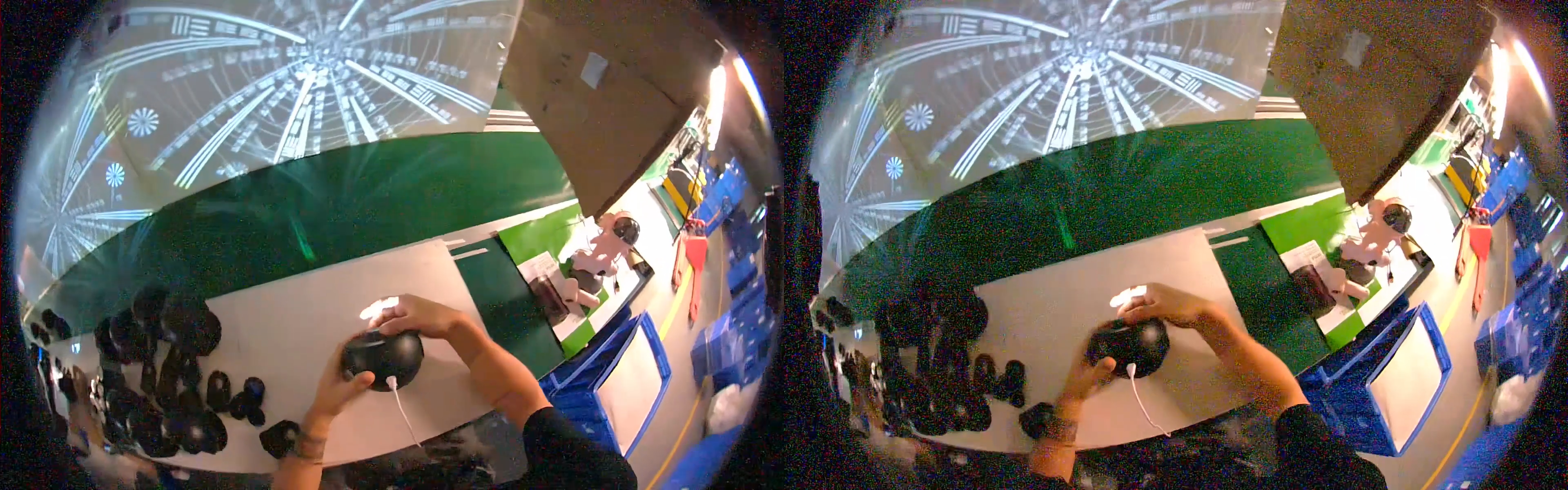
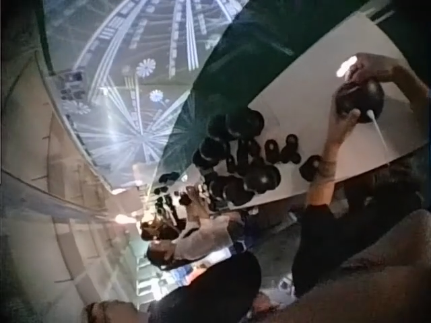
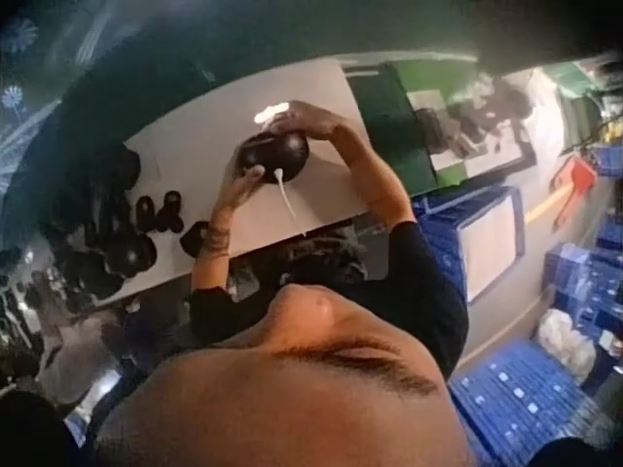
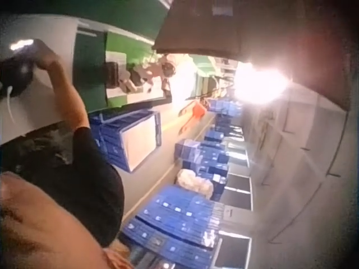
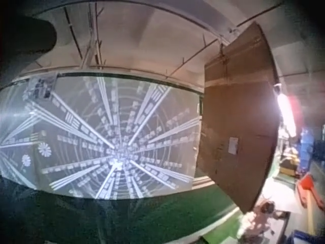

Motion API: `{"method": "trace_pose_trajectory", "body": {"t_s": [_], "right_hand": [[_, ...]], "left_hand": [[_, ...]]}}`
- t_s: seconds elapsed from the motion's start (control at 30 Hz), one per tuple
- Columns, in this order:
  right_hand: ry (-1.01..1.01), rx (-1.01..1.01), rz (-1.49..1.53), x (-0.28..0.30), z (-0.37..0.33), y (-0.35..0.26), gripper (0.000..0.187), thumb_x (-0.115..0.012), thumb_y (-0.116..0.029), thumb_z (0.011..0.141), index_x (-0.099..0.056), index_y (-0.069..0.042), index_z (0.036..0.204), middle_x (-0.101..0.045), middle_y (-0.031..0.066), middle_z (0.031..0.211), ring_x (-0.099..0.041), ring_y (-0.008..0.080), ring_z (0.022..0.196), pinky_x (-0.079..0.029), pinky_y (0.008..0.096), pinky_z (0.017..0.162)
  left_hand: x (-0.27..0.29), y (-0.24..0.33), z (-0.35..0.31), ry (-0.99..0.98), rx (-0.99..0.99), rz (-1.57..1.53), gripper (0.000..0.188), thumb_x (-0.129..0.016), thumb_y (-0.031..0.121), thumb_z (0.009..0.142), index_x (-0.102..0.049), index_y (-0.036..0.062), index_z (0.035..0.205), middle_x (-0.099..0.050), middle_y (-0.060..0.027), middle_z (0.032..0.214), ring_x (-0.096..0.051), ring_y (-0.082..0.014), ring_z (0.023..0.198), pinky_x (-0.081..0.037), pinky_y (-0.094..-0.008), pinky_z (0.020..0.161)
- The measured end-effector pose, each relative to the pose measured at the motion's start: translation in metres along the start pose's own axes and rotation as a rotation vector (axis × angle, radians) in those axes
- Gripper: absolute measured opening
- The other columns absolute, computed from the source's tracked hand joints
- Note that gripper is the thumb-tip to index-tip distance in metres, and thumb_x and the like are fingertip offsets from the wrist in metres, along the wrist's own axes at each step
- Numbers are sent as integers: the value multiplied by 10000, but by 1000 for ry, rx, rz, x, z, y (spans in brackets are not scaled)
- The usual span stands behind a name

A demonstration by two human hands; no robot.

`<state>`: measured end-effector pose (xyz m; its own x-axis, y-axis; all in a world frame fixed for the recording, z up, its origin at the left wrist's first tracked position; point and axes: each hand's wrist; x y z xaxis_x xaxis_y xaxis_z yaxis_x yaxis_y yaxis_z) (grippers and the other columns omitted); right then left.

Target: Testing the lens calibration and status lights of security camera units on a factory assembly line.

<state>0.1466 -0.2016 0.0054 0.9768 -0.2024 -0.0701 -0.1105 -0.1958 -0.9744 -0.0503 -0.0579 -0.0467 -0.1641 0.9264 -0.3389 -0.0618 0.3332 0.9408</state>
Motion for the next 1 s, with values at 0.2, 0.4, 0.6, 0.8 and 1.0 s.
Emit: {"method": "trace_pose_trajectory", "body": {"t_s": [0.2, 0.4, 0.6, 0.8, 1.0], "right_hand": [[21, 10, 64, 9, -1, 17, 580, -654, -95, 827, -492, 84, 1355, -677, 146, 1214, -585, 203, 1172, -406, 309, 1063], [8, -15, 147, 11, -5, 18, 441, -637, -72, 797, -635, 62, 1218, -671, 110, 1212, -586, 200, 1140, -388, 332, 1074], [-40, 18, 218, 23, -1, 24, 605, -695, -170, 882, -473, 30, 1408, -661, 98, 1213, -593, 190, 1130, -411, 330, 1067], [-19, 13, 207, 15, 1, 17, 601, -663, -111, 857, -458, 33, 1402, -656, 116, 1237, -584, 205, 1161, -395, 326, 1076], [-7, 23, 266, 16, 5, 32, 579, -663, -63, 849, -464, 21, 1386, -659, 126, 1215, -594, 209, 1166, -422, 337, 1057]], "left_hand": [[-1, -11, 2, -4, 55, -78, 955, -870, 420, 753, -375, 9, 1460, -481, -98, 1405, -453, -211, 1308, -365, -366, 1106], [-4, -8, 8, -36, -22, 79, 938, -852, 460, 760, -403, 9, 1449, -505, -118, 1387, -466, -222, 1301, -362, -373, 1109], [-3, -9, 11, -25, -54, 118, 927, -836, 488, 764, -420, 7, 1439, -523, -135, 1375, -478, -229, 1293, -362, -376, 1107], [-3, 3, 12, -30, -49, 126, 924, -837, 477, 770, -413, 5, 1441, -525, -126, 1361, -482, -225, 1282, -368, -374, 1101], [-1, 0, 7, -26, -5, 98, 940, -842, 480, 764, -408, -6, 1441, -521, -131, 1358, -480, -228, 1281, -368, -377, 1101]]}}
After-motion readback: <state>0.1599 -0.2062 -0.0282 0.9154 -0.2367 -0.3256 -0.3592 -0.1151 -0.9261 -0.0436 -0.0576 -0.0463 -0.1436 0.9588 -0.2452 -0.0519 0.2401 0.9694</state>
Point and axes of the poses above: each hand's wrist, its own z-axis towards the middle knuckle, its own x-axis out of the back of the hand, y = z × x
